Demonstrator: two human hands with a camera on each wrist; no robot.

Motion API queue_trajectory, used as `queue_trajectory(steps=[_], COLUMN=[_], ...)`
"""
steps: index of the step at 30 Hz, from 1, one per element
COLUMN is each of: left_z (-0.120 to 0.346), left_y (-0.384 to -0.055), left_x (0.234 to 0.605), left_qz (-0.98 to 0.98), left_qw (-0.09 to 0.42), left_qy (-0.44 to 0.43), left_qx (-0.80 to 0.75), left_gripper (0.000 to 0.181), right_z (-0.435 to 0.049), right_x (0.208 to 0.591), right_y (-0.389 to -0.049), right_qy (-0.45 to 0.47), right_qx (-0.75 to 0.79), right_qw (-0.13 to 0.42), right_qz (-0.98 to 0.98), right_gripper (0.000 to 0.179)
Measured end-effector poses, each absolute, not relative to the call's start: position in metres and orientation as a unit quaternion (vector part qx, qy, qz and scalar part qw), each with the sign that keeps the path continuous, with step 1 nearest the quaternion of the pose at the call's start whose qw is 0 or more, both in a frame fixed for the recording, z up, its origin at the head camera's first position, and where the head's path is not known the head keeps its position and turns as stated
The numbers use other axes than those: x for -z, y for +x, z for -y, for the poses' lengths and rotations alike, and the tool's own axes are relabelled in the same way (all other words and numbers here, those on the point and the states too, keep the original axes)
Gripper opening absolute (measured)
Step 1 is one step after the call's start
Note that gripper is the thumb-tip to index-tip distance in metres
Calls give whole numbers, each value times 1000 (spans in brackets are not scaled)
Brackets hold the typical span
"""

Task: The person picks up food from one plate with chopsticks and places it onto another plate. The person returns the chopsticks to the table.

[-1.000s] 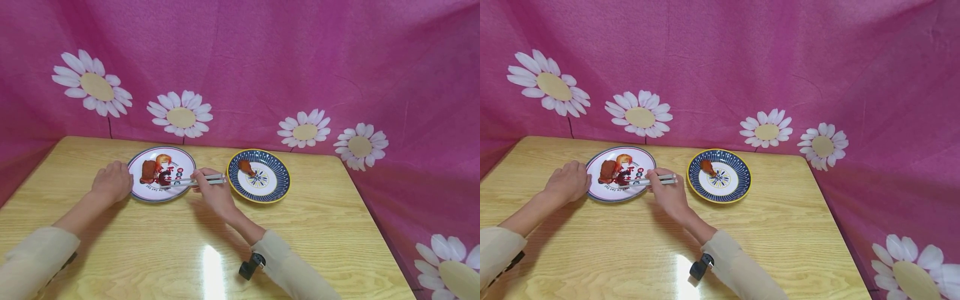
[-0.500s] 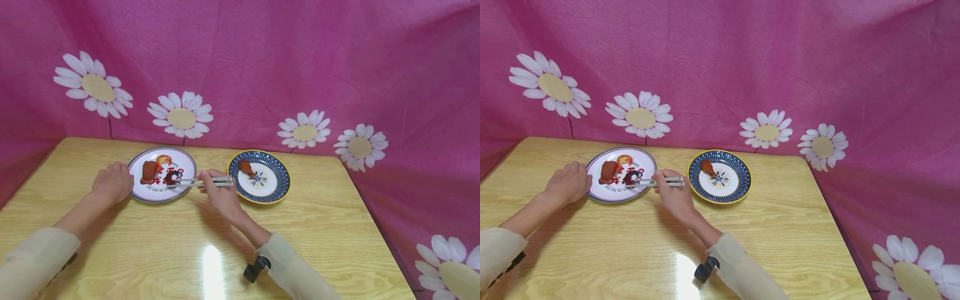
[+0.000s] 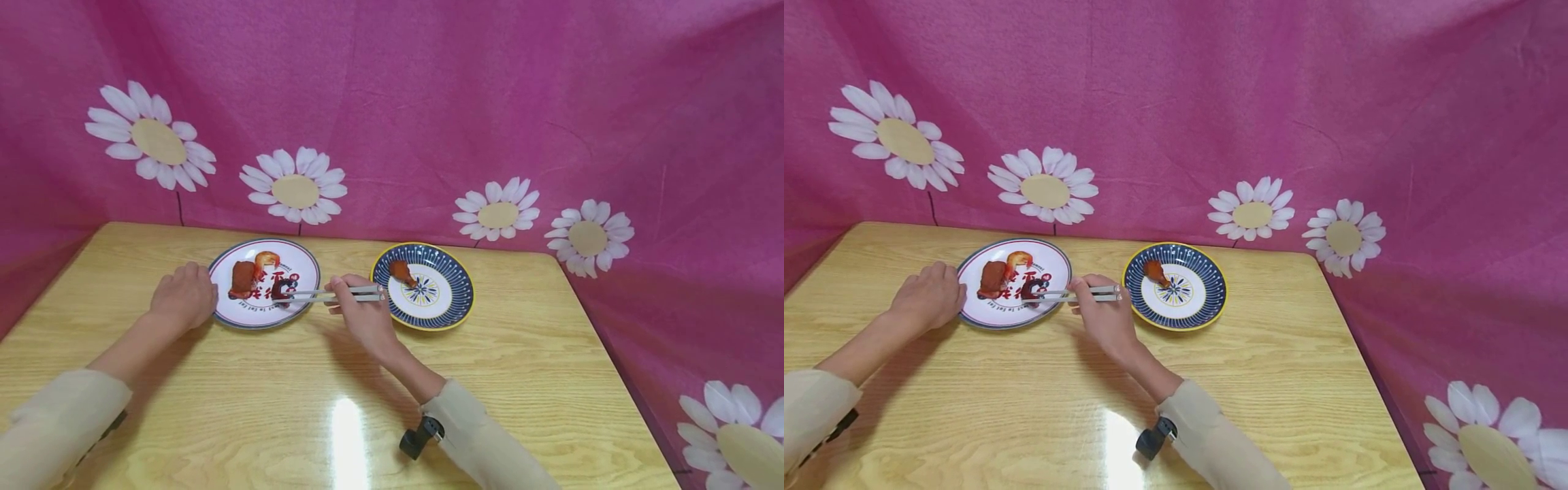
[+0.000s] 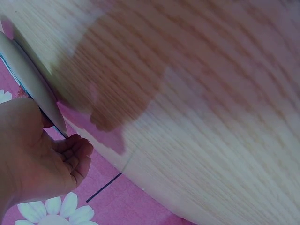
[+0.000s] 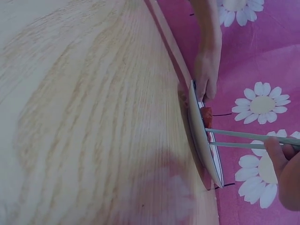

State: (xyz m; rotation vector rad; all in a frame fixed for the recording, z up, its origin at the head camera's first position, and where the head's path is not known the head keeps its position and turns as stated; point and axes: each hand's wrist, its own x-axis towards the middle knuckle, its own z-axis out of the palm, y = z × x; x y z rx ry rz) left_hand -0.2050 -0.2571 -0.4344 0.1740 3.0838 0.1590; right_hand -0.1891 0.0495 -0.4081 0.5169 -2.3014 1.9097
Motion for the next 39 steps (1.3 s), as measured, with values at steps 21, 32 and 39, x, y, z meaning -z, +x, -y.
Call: queue_trajectory(steps=[21, 32, 39], left_z=[258, 258, 257], left_y=[-205, -205, -205], left_x=[436, 436, 435], left_qz=[-997, -997, -997], left_qw=[15, 13, 21], left_qy=[59, 59, 55], left_qx=[-51, -52, -54], left_gripper=[39, 39, 39], right_z=[-42, -41, -42], right_x=[411, 412, 387], right_y=[-192, -193, -178], right_qy=[161, 151, 168], right_qx=[-643, -629, -624], right_qw=[60, 86, 93], right_qz=[746, 757, 758], right_gripper=[30, 32, 28])
